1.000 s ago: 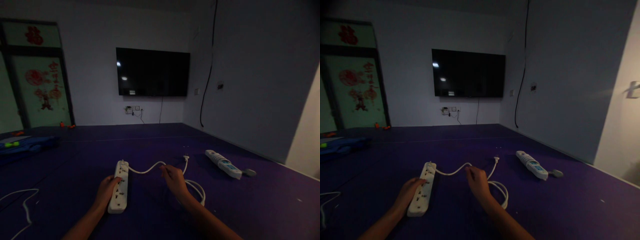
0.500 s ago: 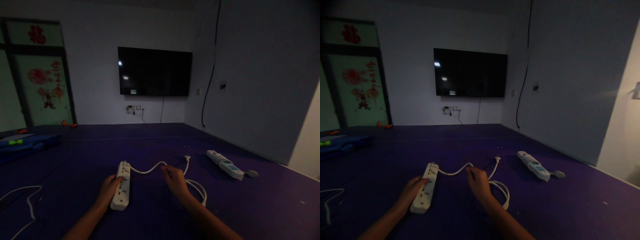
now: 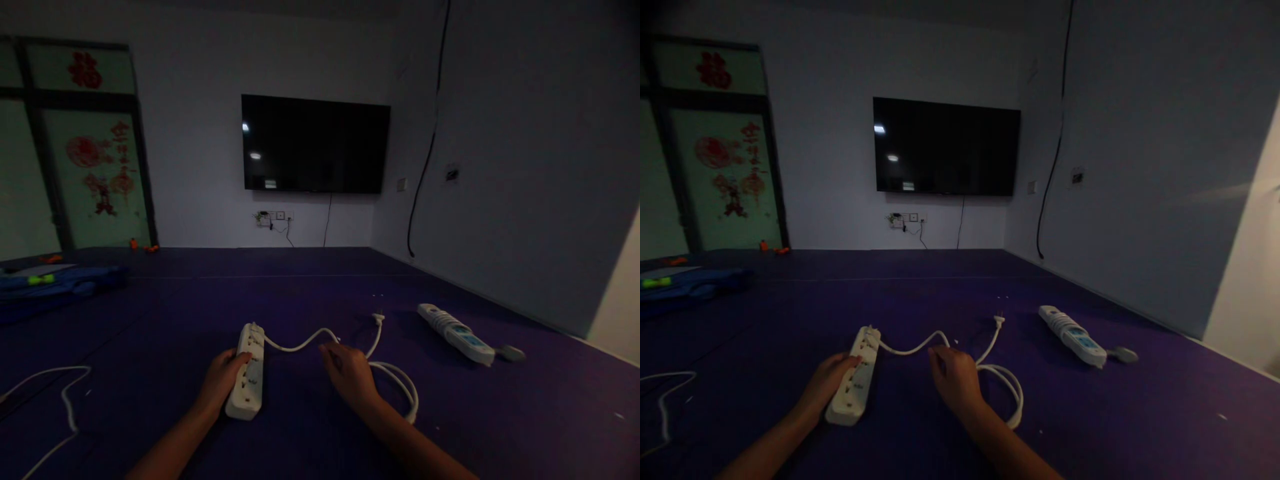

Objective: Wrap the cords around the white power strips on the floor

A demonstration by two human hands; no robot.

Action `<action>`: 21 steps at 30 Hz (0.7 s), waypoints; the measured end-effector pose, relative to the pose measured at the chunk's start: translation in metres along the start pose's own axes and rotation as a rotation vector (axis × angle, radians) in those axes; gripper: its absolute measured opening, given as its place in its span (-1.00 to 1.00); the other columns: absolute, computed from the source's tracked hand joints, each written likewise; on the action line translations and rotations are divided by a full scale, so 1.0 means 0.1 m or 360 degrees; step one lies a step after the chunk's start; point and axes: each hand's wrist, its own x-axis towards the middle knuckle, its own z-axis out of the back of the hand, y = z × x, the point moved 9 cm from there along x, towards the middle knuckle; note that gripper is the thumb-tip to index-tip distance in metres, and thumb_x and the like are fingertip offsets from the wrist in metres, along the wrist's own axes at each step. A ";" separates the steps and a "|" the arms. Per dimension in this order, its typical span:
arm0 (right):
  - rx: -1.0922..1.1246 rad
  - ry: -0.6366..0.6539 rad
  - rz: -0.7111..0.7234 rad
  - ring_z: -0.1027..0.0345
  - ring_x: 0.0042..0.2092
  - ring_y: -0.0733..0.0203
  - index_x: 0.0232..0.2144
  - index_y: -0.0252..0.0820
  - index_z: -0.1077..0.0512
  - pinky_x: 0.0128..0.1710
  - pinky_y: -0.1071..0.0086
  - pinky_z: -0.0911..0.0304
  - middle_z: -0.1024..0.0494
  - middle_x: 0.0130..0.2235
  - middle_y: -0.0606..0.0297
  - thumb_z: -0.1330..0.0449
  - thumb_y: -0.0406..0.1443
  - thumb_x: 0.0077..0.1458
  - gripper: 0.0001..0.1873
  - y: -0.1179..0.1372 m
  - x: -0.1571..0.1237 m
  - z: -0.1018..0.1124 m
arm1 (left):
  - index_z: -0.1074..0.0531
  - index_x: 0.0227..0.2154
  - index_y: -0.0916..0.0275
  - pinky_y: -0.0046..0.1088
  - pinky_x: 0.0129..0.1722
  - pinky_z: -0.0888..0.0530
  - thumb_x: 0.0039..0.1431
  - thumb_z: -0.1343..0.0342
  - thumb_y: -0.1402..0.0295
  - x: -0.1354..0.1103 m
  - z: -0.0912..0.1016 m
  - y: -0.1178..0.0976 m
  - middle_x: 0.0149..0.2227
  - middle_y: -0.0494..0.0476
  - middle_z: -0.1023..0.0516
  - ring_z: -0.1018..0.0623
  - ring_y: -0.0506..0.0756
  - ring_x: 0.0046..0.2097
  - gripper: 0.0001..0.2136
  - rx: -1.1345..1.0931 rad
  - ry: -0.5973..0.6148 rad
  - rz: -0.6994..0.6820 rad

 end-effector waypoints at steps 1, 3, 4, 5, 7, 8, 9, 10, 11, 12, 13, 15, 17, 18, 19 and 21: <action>-0.0008 -0.0005 0.0003 -0.24 -0.60 0.31 -0.59 -0.17 -0.38 -0.55 0.46 0.02 -0.42 -0.61 0.29 0.10 -0.17 0.20 -0.57 0.00 0.00 0.00 | -0.49 -0.58 0.30 -0.47 -0.55 -0.29 -0.17 -0.18 0.32 0.01 0.00 0.00 -0.62 0.10 -0.52 -0.47 0.10 -0.57 -0.87 0.0028 -0.0001 -0.0013; -0.0027 0.0003 0.0015 -0.25 -0.59 0.31 -0.60 -0.17 -0.37 -0.55 0.46 0.03 -0.42 -0.61 0.29 0.09 -0.19 0.20 -0.58 0.01 -0.01 -0.02 | -0.49 -0.59 0.30 -0.47 -0.54 -0.30 -0.16 -0.17 0.32 0.01 0.01 -0.01 -0.63 0.10 -0.52 -0.48 0.11 -0.56 -0.87 0.0051 0.0008 -0.0037; -0.0034 0.0009 0.0022 -0.26 -0.58 0.31 -0.60 -0.17 -0.36 -0.55 0.47 0.03 -0.42 -0.61 0.29 0.09 -0.20 0.20 -0.59 0.02 -0.02 -0.03 | -0.49 -0.60 0.30 -0.47 -0.54 -0.30 -0.16 -0.17 0.32 0.01 0.01 -0.01 -0.64 0.10 -0.51 -0.48 0.11 -0.56 -0.87 0.0051 0.0013 -0.0045; -0.0038 0.0017 0.0028 -0.26 -0.58 0.31 -0.60 -0.17 -0.35 -0.55 0.47 0.03 -0.42 -0.61 0.29 0.08 -0.21 0.20 -0.60 0.02 -0.03 -0.04 | -0.49 -0.59 0.30 -0.47 -0.54 -0.30 -0.16 -0.17 0.32 0.01 0.01 -0.02 -0.64 0.09 -0.51 -0.48 0.12 -0.55 -0.87 0.0052 0.0015 -0.0050; -0.0041 0.0033 0.0037 -0.28 -0.57 0.31 -0.61 -0.17 -0.34 -0.54 0.47 0.04 -0.42 -0.60 0.29 0.08 -0.23 0.19 -0.61 0.04 -0.04 -0.06 | -0.50 -0.57 0.30 -0.46 -0.52 -0.31 -0.16 -0.18 0.32 0.01 0.01 -0.04 -0.63 0.10 -0.52 -0.50 0.13 -0.53 -0.87 0.0061 0.0023 -0.0068; -0.0044 0.0038 0.0036 -0.28 -0.57 0.31 -0.60 -0.17 -0.34 -0.54 0.47 0.04 -0.42 -0.60 0.29 0.08 -0.24 0.19 -0.62 0.05 -0.04 -0.06 | -0.51 -0.55 0.29 -0.46 -0.52 -0.32 -0.17 -0.19 0.33 0.01 0.02 -0.05 -0.61 0.10 -0.53 -0.51 0.14 -0.51 -0.87 0.0067 0.0023 -0.0077; -0.0047 0.0043 0.0037 -0.28 -0.57 0.31 -0.60 -0.17 -0.34 -0.54 0.47 0.05 -0.43 -0.60 0.29 0.08 -0.24 0.19 -0.62 0.05 -0.05 -0.07 | -0.52 -0.52 0.28 -0.46 -0.51 -0.33 -0.19 -0.20 0.34 0.02 0.03 -0.06 -0.58 0.11 -0.55 -0.52 0.16 -0.49 -0.87 0.0081 0.0019 -0.0083; -0.0050 0.0047 0.0038 -0.28 -0.57 0.31 -0.60 -0.18 -0.34 -0.54 0.46 0.05 -0.43 -0.60 0.30 0.08 -0.24 0.19 -0.62 0.06 -0.05 -0.07 | -0.52 -0.51 0.26 -0.45 -0.49 -0.34 -0.21 -0.21 0.36 0.02 0.05 -0.08 -0.56 0.11 -0.56 -0.53 0.17 -0.47 -0.87 0.0099 0.0000 -0.0094; -0.0053 0.0050 0.0038 -0.28 -0.57 0.31 -0.60 -0.17 -0.34 -0.54 0.46 0.05 -0.43 -0.60 0.30 0.08 -0.24 0.19 -0.62 0.06 -0.05 -0.08 | -0.52 -0.50 0.25 -0.45 -0.48 -0.35 -0.23 -0.22 0.38 0.03 0.08 -0.10 -0.54 0.10 -0.57 -0.53 0.18 -0.45 -0.87 0.0119 -0.0030 -0.0110; -0.0054 0.0051 0.0037 -0.27 -0.58 0.31 -0.60 -0.17 -0.34 -0.54 0.46 0.05 -0.43 -0.60 0.30 0.08 -0.24 0.19 -0.62 0.06 -0.05 -0.08 | -0.52 -0.51 0.23 -0.45 -0.47 -0.35 -0.25 -0.23 0.40 0.03 0.11 -0.13 -0.53 0.10 -0.57 -0.54 0.18 -0.43 -0.86 0.0138 -0.0074 -0.0132; -0.0054 0.0055 0.0038 -0.27 -0.58 0.31 -0.60 -0.17 -0.34 -0.55 0.46 0.05 -0.43 -0.60 0.30 0.08 -0.24 0.19 -0.62 0.06 -0.05 -0.08 | -0.51 -0.53 0.22 -0.45 -0.46 -0.35 -0.28 -0.25 0.42 0.03 0.14 -0.16 -0.53 0.10 -0.57 -0.54 0.19 -0.41 -0.87 0.0155 -0.0122 -0.0155; -0.0053 0.0060 0.0043 -0.26 -0.59 0.32 -0.60 -0.17 -0.34 -0.55 0.46 0.06 -0.43 -0.60 0.30 0.08 -0.24 0.19 -0.62 0.07 -0.05 -0.09 | -0.50 -0.59 0.22 -0.45 -0.44 -0.35 -0.33 -0.27 0.45 0.03 0.19 -0.21 -0.54 0.11 -0.55 -0.53 0.20 -0.39 -0.88 0.0175 -0.0185 -0.0199; -0.0053 0.0057 0.0050 -0.27 -0.58 0.32 -0.60 -0.17 -0.35 -0.55 0.46 0.06 -0.43 -0.60 0.30 0.07 -0.25 0.19 -0.63 0.07 -0.05 -0.09 | -0.49 -0.61 0.22 -0.44 -0.43 -0.35 -0.36 -0.29 0.43 0.02 0.19 -0.26 -0.53 0.14 -0.55 -0.53 0.21 -0.39 -0.87 0.0229 -0.0179 -0.0230; -0.0052 0.0055 0.0051 -0.28 -0.57 0.31 -0.59 -0.18 -0.35 -0.54 0.46 0.05 -0.43 -0.60 0.30 0.07 -0.25 0.19 -0.63 0.07 -0.05 -0.09 | -0.49 -0.60 0.23 -0.42 -0.41 -0.36 -0.36 -0.30 0.41 0.02 0.18 -0.29 -0.51 0.16 -0.56 -0.54 0.23 -0.38 -0.85 0.0294 -0.0163 -0.0245; -0.0051 0.0050 0.0049 -0.28 -0.57 0.31 -0.59 -0.18 -0.35 -0.54 0.47 0.05 -0.43 -0.60 0.29 0.08 -0.25 0.19 -0.63 0.07 -0.05 -0.09 | -0.50 -0.56 0.24 -0.41 -0.38 -0.37 -0.35 -0.30 0.36 0.01 0.16 -0.31 -0.47 0.18 -0.57 -0.54 0.24 -0.35 -0.82 0.0380 -0.0142 -0.0264; -0.0053 0.0047 0.0046 -0.30 -0.56 0.31 -0.59 -0.19 -0.34 -0.54 0.47 0.05 -0.43 -0.60 0.29 0.08 -0.25 0.19 -0.63 0.07 -0.06 -0.09 | -0.51 -0.42 0.26 -0.37 -0.29 -0.39 -0.31 -0.29 0.28 -0.01 0.11 -0.35 -0.35 0.22 -0.59 -0.55 0.27 -0.26 -0.71 0.0591 -0.0097 -0.0298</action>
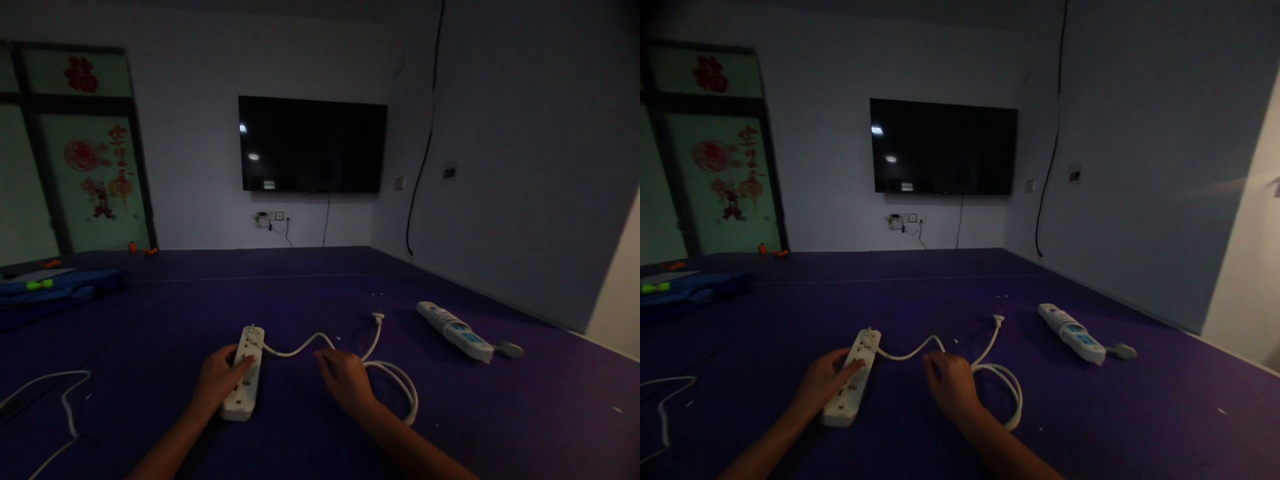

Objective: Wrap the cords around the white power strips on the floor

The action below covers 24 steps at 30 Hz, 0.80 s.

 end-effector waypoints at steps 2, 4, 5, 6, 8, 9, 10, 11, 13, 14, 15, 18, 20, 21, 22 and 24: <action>-0.0009 0.0000 -0.0005 -0.30 -0.55 0.31 -0.59 -0.20 -0.34 -0.53 0.47 0.05 -0.43 -0.59 0.29 0.08 -0.25 0.19 -0.63 0.00 0.00 -0.01 | -0.48 -0.24 0.29 -0.34 -0.20 -0.40 -0.25 -0.24 0.23 -0.02 -0.04 -0.04 -0.21 0.25 -0.58 -0.54 0.28 -0.16 -0.58 0.0211 0.0069 -0.0043; -0.0011 0.0002 -0.0006 -0.31 -0.54 0.30 -0.59 -0.20 -0.34 -0.53 0.47 0.04 -0.43 -0.59 0.29 0.08 -0.26 0.19 -0.63 -0.01 0.00 -0.01 | -0.41 -0.12 0.30 -0.32 -0.15 -0.40 -0.20 -0.20 0.20 -0.05 -0.10 -0.08 -0.13 0.25 -0.56 -0.53 0.26 -0.10 -0.49 0.0405 0.0168 -0.0114; -0.0007 0.0006 -0.0004 -0.31 -0.54 0.31 -0.59 -0.20 -0.33 -0.53 0.47 0.04 -0.43 -0.59 0.29 0.08 -0.26 0.19 -0.63 -0.01 0.00 -0.01 | -0.39 -0.09 0.29 -0.32 -0.13 -0.40 -0.18 -0.19 0.18 -0.07 -0.13 -0.10 -0.12 0.24 -0.55 -0.52 0.26 -0.08 -0.48 0.0497 0.0219 -0.0157; -0.0004 0.0007 -0.0003 -0.31 -0.54 0.31 -0.59 -0.20 -0.33 -0.53 0.47 0.04 -0.42 -0.59 0.29 0.08 -0.26 0.19 -0.63 -0.01 0.00 -0.02 | -0.38 -0.07 0.26 -0.33 -0.12 -0.40 -0.17 -0.18 0.18 -0.09 -0.16 -0.11 -0.11 0.22 -0.55 -0.51 0.25 -0.06 -0.48 0.0580 0.0255 -0.0195; 0.0005 0.0009 0.0004 -0.30 -0.55 0.32 -0.60 -0.21 -0.33 -0.53 0.48 0.04 -0.42 -0.60 0.30 0.07 -0.26 0.19 -0.63 -0.01 0.00 -0.02 | -0.36 -0.04 0.26 -0.34 -0.10 -0.39 -0.14 -0.15 0.19 -0.13 -0.19 -0.13 -0.07 0.23 -0.53 -0.50 0.24 -0.03 -0.48 0.0705 0.0273 -0.0244; 0.0008 0.0008 0.0006 -0.30 -0.55 0.32 -0.60 -0.21 -0.32 -0.53 0.48 0.05 -0.41 -0.60 0.30 0.07 -0.26 0.19 -0.63 0.00 0.00 -0.01 | -0.34 -0.02 0.29 -0.34 -0.08 -0.38 -0.12 -0.14 0.22 -0.15 -0.20 -0.14 -0.03 0.26 -0.50 -0.49 0.24 -0.01 -0.47 0.0750 0.0262 -0.0257; 0.0012 0.0003 0.0006 -0.29 -0.56 0.32 -0.60 -0.21 -0.32 -0.54 0.48 0.05 -0.41 -0.60 0.30 0.07 -0.26 0.19 -0.63 0.00 0.00 -0.01 | -0.31 0.02 0.35 -0.35 -0.06 -0.37 -0.10 -0.12 0.26 -0.16 -0.20 -0.15 0.01 0.32 -0.47 -0.47 0.23 0.01 -0.45 0.0786 0.0245 -0.0268; 0.0015 0.0000 0.0006 -0.29 -0.56 0.33 -0.61 -0.21 -0.31 -0.54 0.48 0.05 -0.40 -0.61 0.31 0.07 -0.26 0.19 -0.63 0.00 0.00 -0.01 | -0.27 0.05 0.40 -0.35 -0.03 -0.35 -0.08 -0.10 0.29 -0.17 -0.20 -0.17 0.03 0.37 -0.44 -0.45 0.23 0.03 -0.42 0.0820 0.0233 -0.0279; 0.0026 0.0001 0.0002 -0.28 -0.56 0.34 -0.61 -0.21 -0.31 -0.54 0.49 0.05 -0.40 -0.61 0.31 0.07 -0.26 0.19 -0.63 0.00 0.00 0.00 | -0.22 0.09 0.48 -0.36 -0.02 -0.34 -0.06 -0.08 0.34 -0.19 -0.23 -0.19 0.05 0.43 -0.41 -0.44 0.22 0.05 -0.40 0.0893 0.0226 -0.0290; 0.0029 0.0002 -0.0003 -0.28 -0.56 0.34 -0.61 -0.21 -0.30 -0.54 0.49 0.05 -0.40 -0.61 0.31 0.07 -0.26 0.19 -0.63 -0.01 0.00 0.00 | -0.20 0.09 0.49 -0.36 -0.03 -0.34 -0.05 -0.07 0.35 -0.20 -0.23 -0.19 0.03 0.45 -0.42 -0.45 0.22 0.04 -0.40 0.0931 0.0226 -0.0286; 0.0034 0.0008 -0.0006 -0.28 -0.56 0.34 -0.61 -0.21 -0.30 -0.54 0.49 0.04 -0.40 -0.61 0.31 0.07 -0.26 0.19 -0.63 -0.01 -0.01 -0.01 | -0.19 0.10 0.50 -0.36 -0.05 -0.35 -0.05 -0.06 0.35 -0.21 -0.24 -0.19 0.01 0.45 -0.44 -0.46 0.23 0.03 -0.40 0.0970 0.0231 -0.0276; 0.0042 0.0023 -0.0009 -0.28 -0.56 0.33 -0.60 -0.20 -0.31 -0.54 0.48 0.04 -0.40 -0.61 0.31 0.07 -0.25 0.19 -0.63 0.00 -0.01 -0.01 | -0.20 0.10 0.52 -0.35 -0.11 -0.37 -0.03 -0.04 0.35 -0.22 -0.25 -0.19 -0.06 0.47 -0.49 -0.50 0.25 -0.03 -0.41 0.1081 0.0258 -0.0253; 0.0045 0.0032 -0.0005 -0.28 -0.56 0.32 -0.60 -0.20 -0.32 -0.54 0.48 0.04 -0.40 -0.60 0.30 0.07 -0.25 0.19 -0.63 0.00 0.00 -0.01 | -0.22 0.08 0.52 -0.34 -0.13 -0.37 -0.02 -0.04 0.34 -0.22 -0.25 -0.18 -0.09 0.47 -0.51 -0.52 0.27 -0.06 -0.43 0.1155 0.0268 -0.0245; 0.0044 0.0036 -0.0003 -0.28 -0.56 0.32 -0.60 -0.20 -0.33 -0.54 0.47 0.03 -0.40 -0.60 0.30 0.08 -0.25 0.19 -0.63 0.00 0.00 -0.01 | -0.23 0.08 0.51 -0.33 -0.13 -0.37 -0.01 -0.04 0.33 -0.22 -0.24 -0.18 -0.10 0.47 -0.51 -0.52 0.27 -0.07 -0.44 0.1181 0.0270 -0.0246; 0.0043 0.0040 -0.0003 -0.27 -0.56 0.32 -0.60 -0.20 -0.33 -0.54 0.47 0.03 -0.41 -0.60 0.29 0.08 -0.25 0.18 -0.63 0.00 0.00 -0.01 | -0.23 0.08 0.50 -0.34 -0.13 -0.37 -0.01 -0.03 0.32 -0.22 -0.24 -0.18 -0.10 0.46 -0.52 -0.52 0.27 -0.08 -0.44 0.1200 0.0274 -0.0248; 0.0045 0.0049 -0.0002 -0.27 -0.56 0.32 -0.60 -0.19 -0.34 -0.54 0.47 0.03 -0.41 -0.60 0.29 0.08 -0.25 0.18 -0.63 0.00 0.00 -0.02 | -0.22 0.09 0.47 -0.34 -0.15 -0.37 0.00 -0.03 0.31 -0.23 -0.24 -0.18 -0.11 0.44 -0.52 -0.53 0.26 -0.09 -0.44 0.1227 0.0287 -0.0248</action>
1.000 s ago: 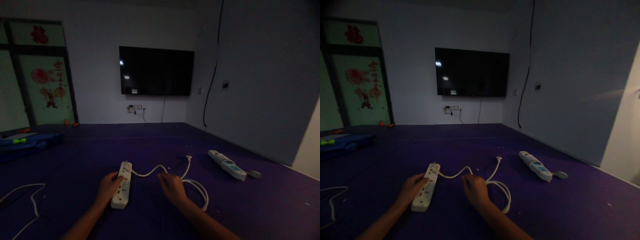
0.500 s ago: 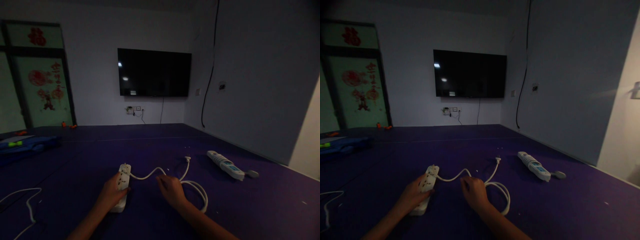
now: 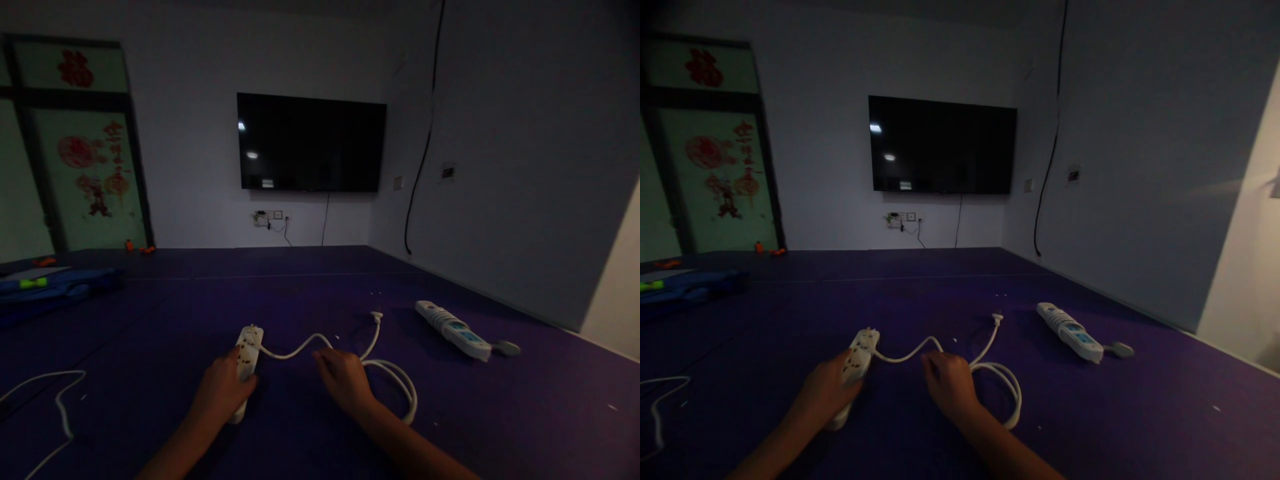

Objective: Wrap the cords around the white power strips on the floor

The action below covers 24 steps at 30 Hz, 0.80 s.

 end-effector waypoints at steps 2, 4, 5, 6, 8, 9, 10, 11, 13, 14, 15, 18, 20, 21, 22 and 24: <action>0.0009 0.0009 -0.0003 -0.28 -0.55 0.32 -0.59 -0.20 -0.34 -0.53 0.47 0.03 -0.42 -0.59 0.29 0.08 -0.24 0.19 -0.63 -0.01 0.00 -0.01 | -0.21 0.10 0.45 -0.35 -0.16 -0.38 0.00 -0.03 0.30 0.00 -0.01 -0.01 -0.12 0.42 -0.53 -0.54 0.26 -0.10 -0.43 0.0015 0.0014 -0.0012; 0.0016 0.0014 -0.0011 -0.28 -0.55 0.32 -0.58 -0.20 -0.34 -0.53 0.47 0.03 -0.42 -0.59 0.29 0.08 -0.24 0.19 -0.63 -0.02 0.00 -0.03 | -0.21 0.09 0.45 -0.34 -0.17 -0.38 0.01 -0.03 0.29 -0.01 -0.01 -0.01 -0.13 0.41 -0.54 -0.54 0.27 -0.11 -0.44 0.0038 0.0013 -0.0015; 0.0012 0.0014 -0.0017 -0.29 -0.55 0.31 -0.58 -0.20 -0.35 -0.53 0.47 0.03 -0.42 -0.59 0.29 0.08 -0.24 0.19 -0.63 -0.03 -0.01 -0.03 | -0.22 0.09 0.44 -0.33 -0.17 -0.38 0.01 -0.03 0.29 -0.01 -0.01 -0.01 -0.14 0.41 -0.54 -0.54 0.27 -0.11 -0.44 0.0050 0.0009 -0.0014; 0.0005 0.0012 -0.0022 -0.29 -0.55 0.31 -0.58 -0.20 -0.34 -0.53 0.46 0.03 -0.42 -0.59 0.29 0.08 -0.24 0.19 -0.63 -0.04 -0.01 -0.03 | -0.23 0.08 0.44 -0.33 -0.17 -0.38 0.01 -0.02 0.28 -0.01 -0.01 -0.01 -0.14 0.41 -0.54 -0.54 0.28 -0.11 -0.45 0.0060 0.0008 -0.0016; -0.0008 0.0009 -0.0022 -0.30 -0.54 0.30 -0.59 -0.21 -0.34 -0.53 0.46 0.03 -0.42 -0.59 0.28 0.09 -0.23 0.19 -0.62 -0.04 -0.01 -0.03 | -0.24 0.08 0.42 -0.33 -0.18 -0.39 0.02 -0.02 0.28 0.00 -0.01 -0.01 -0.14 0.41 -0.54 -0.54 0.27 -0.11 -0.46 0.0077 0.0008 -0.0005; -0.0010 0.0006 -0.0017 -0.30 -0.54 0.30 -0.59 -0.21 -0.34 -0.53 0.46 0.03 -0.42 -0.59 0.28 0.09 -0.23 0.19 -0.62 -0.04 -0.01 -0.03 | -0.24 0.07 0.41 -0.34 -0.19 -0.39 0.02 -0.01 0.28 0.00 -0.01 0.00 -0.14 0.40 -0.54 -0.54 0.27 -0.11 -0.47 0.0083 0.0012 -0.0003; -0.0008 0.0006 -0.0010 -0.30 -0.54 0.30 -0.59 -0.21 -0.34 -0.53 0.46 0.02 -0.42 -0.59 0.28 0.08 -0.23 0.19 -0.62 -0.03 -0.01 -0.03 | -0.24 0.07 0.39 -0.35 -0.19 -0.39 0.03 -0.01 0.28 0.00 -0.02 0.00 -0.13 0.39 -0.54 -0.55 0.26 -0.12 -0.48 0.0088 0.0017 -0.0006; -0.0002 0.0003 -0.0002 -0.30 -0.54 0.30 -0.59 -0.20 -0.34 -0.52 0.46 0.02 -0.42 -0.59 0.28 0.08 -0.22 0.19 -0.62 -0.03 -0.01 -0.03 | -0.24 0.07 0.38 -0.35 -0.19 -0.39 0.03 -0.01 0.28 0.00 -0.02 0.00 -0.13 0.39 -0.54 -0.55 0.26 -0.11 -0.48 0.0095 0.0019 -0.0007; 0.0012 -0.0012 -0.0002 -0.30 -0.54 0.30 -0.59 -0.20 -0.34 -0.53 0.47 0.02 -0.42 -0.59 0.28 0.09 -0.22 0.19 -0.61 -0.03 -0.01 -0.02 | -0.24 0.07 0.37 -0.35 -0.20 -0.39 0.03 -0.01 0.28 0.01 -0.03 0.00 -0.13 0.38 -0.54 -0.55 0.26 -0.12 -0.48 0.0109 0.0031 -0.0017; 0.0018 -0.0021 -0.0010 -0.29 -0.54 0.30 -0.59 -0.20 -0.34 -0.53 0.47 0.02 -0.42 -0.59 0.28 0.09 -0.22 0.19 -0.61 -0.03 0.00 -0.01 | -0.24 0.07 0.37 -0.35 -0.20 -0.39 0.03 -0.01 0.28 0.02 -0.04 0.00 -0.14 0.38 -0.55 -0.55 0.26 -0.12 -0.49 0.0111 0.0036 -0.0027; 0.0029 -0.0030 -0.0021 -0.29 -0.54 0.31 -0.60 -0.21 -0.35 -0.53 0.47 0.02 -0.42 -0.59 0.28 0.09 -0.21 0.19 -0.60 -0.04 0.00 0.00 | -0.24 0.07 0.38 -0.34 -0.20 -0.40 0.03 0.00 0.28 0.02 -0.04 0.00 -0.14 0.38 -0.55 -0.55 0.26 -0.12 -0.48 0.0114 0.0039 -0.0032; 0.0126 -0.0027 -0.0072 -0.25 -0.57 0.32 -0.60 -0.21 -0.37 -0.55 0.47 0.02 -0.41 -0.61 0.29 0.09 -0.17 0.20 -0.56 -0.07 0.02 0.02 | -0.24 0.07 0.42 -0.30 -0.18 -0.40 0.04 0.02 0.28 0.01 -0.05 -0.01 -0.14 0.41 -0.54 -0.54 0.29 -0.11 -0.48 0.0114 0.0060 -0.0050; 0.0283 0.0035 -0.0116 -0.22 -0.59 0.33 -0.62 -0.22 -0.38 -0.57 0.47 0.03 -0.38 -0.63 0.31 0.07 -0.10 0.18 -0.52 -0.10 0.06 0.01 | -0.19 0.11 0.41 -0.26 -0.17 -0.40 0.05 0.04 0.28 -0.02 -0.06 -0.01 -0.14 0.41 -0.54 -0.54 0.29 -0.12 -0.46 0.0120 0.0081 -0.0036; 0.0384 0.0078 -0.0137 -0.20 -0.60 0.34 -0.64 -0.23 -0.38 -0.58 0.48 0.02 -0.37 -0.65 0.31 0.06 -0.06 0.17 -0.49 -0.11 0.09 0.02 | -0.15 0.14 0.39 -0.25 -0.16 -0.39 0.07 0.06 0.27 -0.03 -0.04 -0.01 -0.12 0.41 -0.53 -0.54 0.29 -0.11 -0.44 0.0120 0.0074 -0.0028; 0.0490 0.0117 -0.0157 -0.18 -0.61 0.34 -0.66 -0.24 -0.38 -0.58 0.48 0.01 -0.35 -0.67 0.32 0.06 -0.02 0.15 -0.46 -0.11 0.13 0.03 | -0.10 0.17 0.37 -0.23 -0.13 -0.38 0.09 0.07 0.26 -0.04 -0.01 -0.02 -0.07 0.41 -0.51 -0.52 0.28 -0.08 -0.43 0.0115 0.0041 -0.0027; 0.0696 0.0187 -0.0191 -0.13 -0.64 0.36 -0.66 -0.26 -0.40 -0.59 0.48 0.00 -0.34 -0.70 0.33 0.07 0.07 0.12 -0.39 -0.09 0.25 0.09 | 0.01 0.22 0.35 -0.22 -0.03 -0.33 0.13 0.10 0.22 -0.06 0.11 -0.10 0.07 0.42 -0.39 -0.45 0.26 0.03 -0.40 0.0072 -0.0087 -0.0092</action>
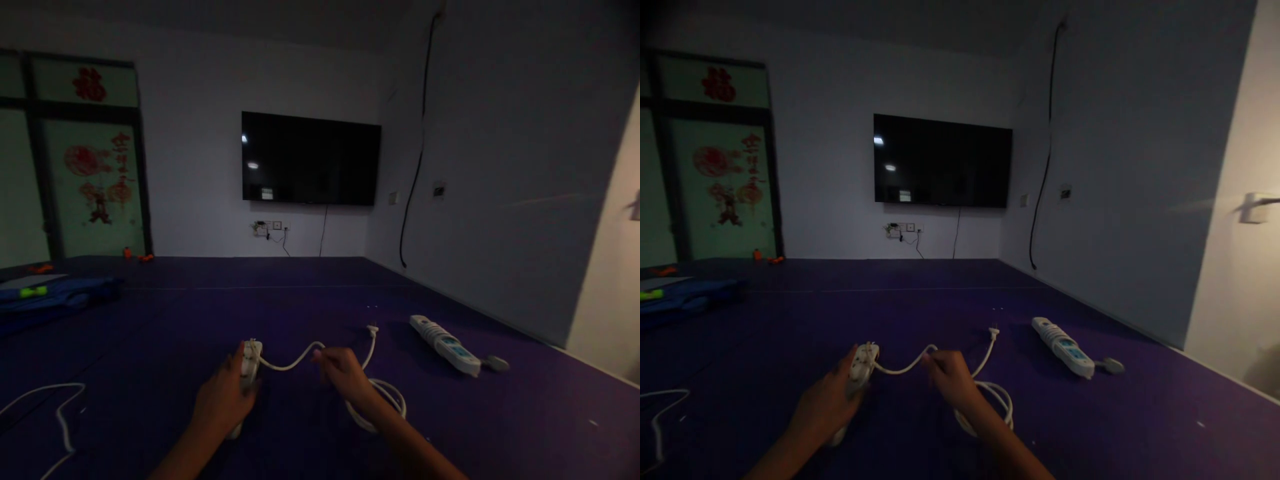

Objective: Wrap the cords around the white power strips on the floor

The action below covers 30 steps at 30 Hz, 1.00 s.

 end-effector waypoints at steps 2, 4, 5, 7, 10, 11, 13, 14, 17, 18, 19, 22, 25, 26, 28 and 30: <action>0.0175 0.0083 -0.0048 -0.07 -0.67 0.39 -0.58 -0.29 -0.46 -0.60 0.48 0.00 -0.33 -0.71 0.35 0.11 0.13 0.10 -0.33 0.09 0.16 0.06 | 0.07 0.23 0.37 -0.27 0.06 -0.26 0.15 0.11 0.19 0.03 0.17 -0.15 0.18 0.42 -0.24 -0.32 0.23 0.16 -0.37 -0.0105 -0.0146 -0.0150; 0.0324 0.0207 -0.0131 -0.02 -0.70 0.40 -0.56 -0.32 -0.47 -0.64 0.49 0.04 -0.30 -0.75 0.37 0.17 0.20 0.06 -0.24 0.20 0.35 0.09 | 0.11 0.25 0.35 -0.32 0.09 -0.23 0.15 0.08 0.20 0.09 0.35 -0.35 0.21 0.38 -0.19 -0.25 0.19 0.20 -0.35 -0.0246 -0.0221 -0.0302; 0.0372 0.0273 -0.0161 -0.01 -0.71 0.41 -0.57 -0.33 -0.47 -0.65 0.49 0.06 -0.29 -0.76 0.36 0.20 0.22 0.05 -0.20 0.27 0.45 0.09 | 0.12 0.25 0.30 -0.32 0.09 -0.24 0.14 0.06 0.22 0.14 0.44 -0.44 0.22 0.36 -0.18 -0.25 0.19 0.20 -0.35 -0.0322 -0.0237 -0.0352; 0.0458 0.0368 -0.0221 -0.01 -0.73 0.41 -0.59 -0.33 -0.46 -0.66 0.49 0.09 -0.30 -0.76 0.34 0.28 0.25 0.04 -0.14 0.40 0.66 0.10 | 0.11 0.25 0.23 -0.33 0.11 -0.23 0.09 -0.03 0.29 0.28 0.61 -0.65 0.21 0.29 -0.20 -0.28 0.17 0.19 -0.31 -0.0512 -0.0249 -0.0449; 0.0614 0.0363 -0.0319 -0.02 -0.73 0.41 -0.64 -0.32 -0.43 -0.67 0.50 0.12 -0.26 -0.78 0.35 0.38 0.24 0.05 -0.09 0.58 0.94 0.14 | -0.10 0.18 0.26 -0.30 0.15 -0.18 -0.02 -0.12 0.44 0.51 0.82 -0.94 0.19 0.28 -0.25 -0.26 0.17 0.19 -0.35 -0.0885 -0.0244 -0.0613; 0.0662 0.0354 -0.0340 0.02 -0.74 0.42 -0.66 -0.31 -0.42 -0.67 0.50 0.14 -0.22 -0.80 0.37 0.40 0.24 0.05 -0.09 0.65 1.01 0.15 | -0.17 0.14 0.28 -0.27 0.15 -0.18 -0.05 -0.14 0.49 0.59 0.88 -1.00 0.18 0.30 -0.26 -0.27 0.19 0.19 -0.38 -0.1030 -0.0243 -0.0658; 0.0758 0.0371 -0.0339 0.12 -0.75 0.43 -0.68 -0.30 -0.40 -0.67 0.49 0.18 -0.12 -0.83 0.42 0.45 0.24 0.05 -0.07 0.79 1.10 0.15 | -0.21 0.12 0.24 -0.25 0.11 -0.26 -0.09 -0.14 0.55 0.72 0.95 -1.09 0.16 0.26 -0.30 -0.31 0.17 0.16 -0.38 -0.1133 -0.0248 -0.0709; 0.0808 0.0371 -0.0305 0.16 -0.75 0.43 -0.67 -0.30 -0.40 -0.66 0.49 0.18 -0.09 -0.84 0.44 0.46 0.25 0.04 -0.06 0.86 1.13 0.15 | -0.21 0.12 0.21 -0.26 0.07 -0.31 -0.10 -0.14 0.57 0.76 0.97 -1.11 0.15 0.24 -0.31 -0.33 0.17 0.15 -0.37 -0.1160 -0.0247 -0.0728; 0.0946 0.0320 -0.0107 0.20 -0.73 0.43 -0.63 -0.31 -0.42 -0.65 0.49 0.20 -0.04 -0.83 0.48 0.43 0.29 -0.01 -0.05 1.08 1.16 0.18 | -0.22 0.11 0.18 -0.28 -0.03 -0.40 -0.10 -0.18 0.55 0.84 1.00 -1.11 0.11 0.22 -0.37 -0.38 0.17 0.11 -0.37 -0.1274 -0.0237 -0.0751; 0.0984 0.0295 -0.0035 0.18 -0.73 0.43 -0.61 -0.31 -0.43 -0.64 0.48 0.20 -0.04 -0.82 0.48 0.41 0.31 -0.03 -0.05 1.14 1.15 0.19 | -0.25 0.09 0.18 -0.28 -0.03 -0.40 -0.09 -0.19 0.52 0.85 1.02 -1.10 0.09 0.22 -0.39 -0.40 0.17 0.09 -0.40 -0.1327 -0.0238 -0.0757; 0.1017 0.0274 0.0027 0.16 -0.72 0.42 -0.59 -0.30 -0.44 -0.64 0.48 0.18 -0.05 -0.81 0.47 0.39 0.32 -0.05 -0.06 1.19 1.14 0.18 | -0.28 0.06 0.18 -0.27 -0.03 -0.39 -0.09 -0.20 0.49 0.84 1.03 -1.09 0.07 0.21 -0.42 -0.41 0.17 0.08 -0.43 -0.1377 -0.0242 -0.0777; 0.1102 0.0217 0.0139 0.08 -0.69 0.39 -0.59 -0.29 -0.44 -0.64 0.47 0.15 -0.07 -0.79 0.45 0.34 0.35 -0.09 -0.07 1.28 1.10 0.15 | -0.39 -0.06 0.22 -0.30 -0.02 -0.36 -0.09 -0.22 0.42 0.79 1.12 -1.14 -0.03 0.18 -0.51 -0.47 0.15 -0.01 -0.55 -0.1448 -0.0259 -0.0938; 0.1196 0.0169 0.0159 0.07 -0.70 0.40 -0.62 -0.28 -0.43 -0.65 0.48 0.17 -0.07 -0.80 0.46 0.30 0.34 -0.09 -0.10 1.32 1.08 0.10 | -0.46 -0.25 0.31 -0.39 -0.14 -0.40 -0.14 -0.21 0.47 0.74 1.19 -1.22 -0.20 0.15 -0.58 -0.52 0.12 -0.16 -0.71 -0.1438 -0.0240 -0.1080; 0.1221 0.0169 0.0154 0.06 -0.70 0.41 -0.62 -0.28 -0.42 -0.66 0.48 0.17 -0.08 -0.80 0.46 0.29 0.34 -0.09 -0.11 1.32 1.09 0.08 | -0.47 -0.32 0.32 -0.42 -0.20 -0.41 -0.15 -0.19 0.50 0.75 1.20 -1.23 -0.25 0.13 -0.58 -0.53 0.10 -0.21 -0.76 -0.1426 -0.0234 -0.1090; 0.1216 0.0198 0.0142 0.00 -0.70 0.40 -0.61 -0.28 -0.43 -0.66 0.49 0.15 -0.11 -0.80 0.44 0.27 0.33 -0.08 -0.13 1.32 1.10 0.04 | -0.46 -0.44 0.33 -0.47 -0.28 -0.41 -0.16 -0.14 0.54 0.76 1.20 -1.22 -0.36 0.09 -0.58 -0.52 0.08 -0.30 -0.86 -0.1399 -0.0222 -0.1081; 0.1158 0.0223 0.0159 -0.11 -0.67 0.37 -0.56 -0.29 -0.45 -0.65 0.51 0.08 -0.19 -0.77 0.41 0.24 0.31 -0.05 -0.15 1.31 1.10 0.02 | -0.45 -0.51 0.32 -0.49 -0.33 -0.39 -0.12 -0.10 0.51 0.79 1.19 -1.18 -0.44 0.05 -0.55 -0.50 0.06 -0.34 -0.94 -0.1381 -0.0220 -0.1050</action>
